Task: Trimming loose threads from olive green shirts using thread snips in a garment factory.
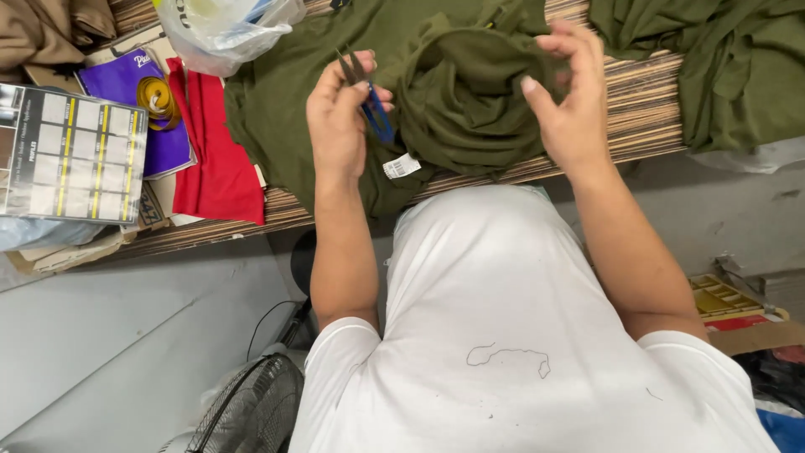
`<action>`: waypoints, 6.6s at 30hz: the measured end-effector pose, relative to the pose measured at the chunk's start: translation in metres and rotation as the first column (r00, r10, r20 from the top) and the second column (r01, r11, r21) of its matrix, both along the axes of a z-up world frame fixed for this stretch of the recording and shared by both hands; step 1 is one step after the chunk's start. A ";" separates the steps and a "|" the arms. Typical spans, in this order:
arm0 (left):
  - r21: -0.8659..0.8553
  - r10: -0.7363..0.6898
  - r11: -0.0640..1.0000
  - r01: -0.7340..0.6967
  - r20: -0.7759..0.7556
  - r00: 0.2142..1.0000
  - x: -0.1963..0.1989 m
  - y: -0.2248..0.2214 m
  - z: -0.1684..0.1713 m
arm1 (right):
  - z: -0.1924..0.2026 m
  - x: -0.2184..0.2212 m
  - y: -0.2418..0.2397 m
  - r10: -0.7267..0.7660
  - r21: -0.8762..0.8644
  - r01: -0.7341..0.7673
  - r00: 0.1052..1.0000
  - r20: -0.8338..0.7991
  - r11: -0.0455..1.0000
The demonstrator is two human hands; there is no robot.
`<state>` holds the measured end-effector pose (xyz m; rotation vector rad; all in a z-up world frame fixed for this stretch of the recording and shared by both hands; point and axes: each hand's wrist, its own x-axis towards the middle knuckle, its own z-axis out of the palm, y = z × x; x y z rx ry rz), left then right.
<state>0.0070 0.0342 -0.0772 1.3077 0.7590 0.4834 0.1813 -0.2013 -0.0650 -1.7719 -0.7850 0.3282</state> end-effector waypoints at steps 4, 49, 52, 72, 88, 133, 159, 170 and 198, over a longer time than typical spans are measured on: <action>-0.493 0.011 0.841 0.222 0.425 0.905 0.004 -0.026 0.017 | 0.050 -0.029 0.017 0.131 0.089 -0.161 0.952 0.278 0.983; -0.292 -0.128 0.938 0.187 0.210 0.969 0.044 -0.089 -0.002 | -0.062 -0.058 -0.002 0.510 0.607 -0.200 0.765 -0.394 0.769; -0.235 -0.169 0.947 0.220 0.219 0.961 0.044 -0.088 0.010 | -0.056 -0.063 -0.002 0.481 0.586 -0.187 0.780 -0.399 0.789; 0.370 0.051 0.929 -0.016 -0.085 0.995 0.037 -0.035 0.034 | -0.080 -0.047 -0.212 -0.519 -0.756 0.101 0.785 -0.339 0.647; 0.781 0.193 0.545 0.305 -0.471 0.861 0.032 -0.034 -0.036 | 0.026 0.014 -0.023 0.065 -0.113 -0.023 0.919 0.390 0.993; 0.675 -0.072 0.683 0.279 -0.317 0.946 0.125 -0.168 0.025 | -0.015 0.115 -0.019 0.195 0.175 -0.092 0.311 -0.930 0.980; 0.696 -0.075 0.700 0.163 -0.154 0.985 0.122 -0.152 0.025 | -0.030 0.093 -0.015 0.199 0.239 0.092 0.314 -0.928 0.967; 0.691 -0.084 0.705 0.159 -0.142 0.986 0.122 -0.147 0.028 | -0.018 0.090 -0.012 0.218 0.255 0.065 0.350 -0.911 0.965; 0.681 -0.067 0.717 0.148 -0.145 0.987 0.119 -0.150 0.023 | -0.028 0.084 -0.012 0.212 0.249 0.042 0.399 -0.892 0.968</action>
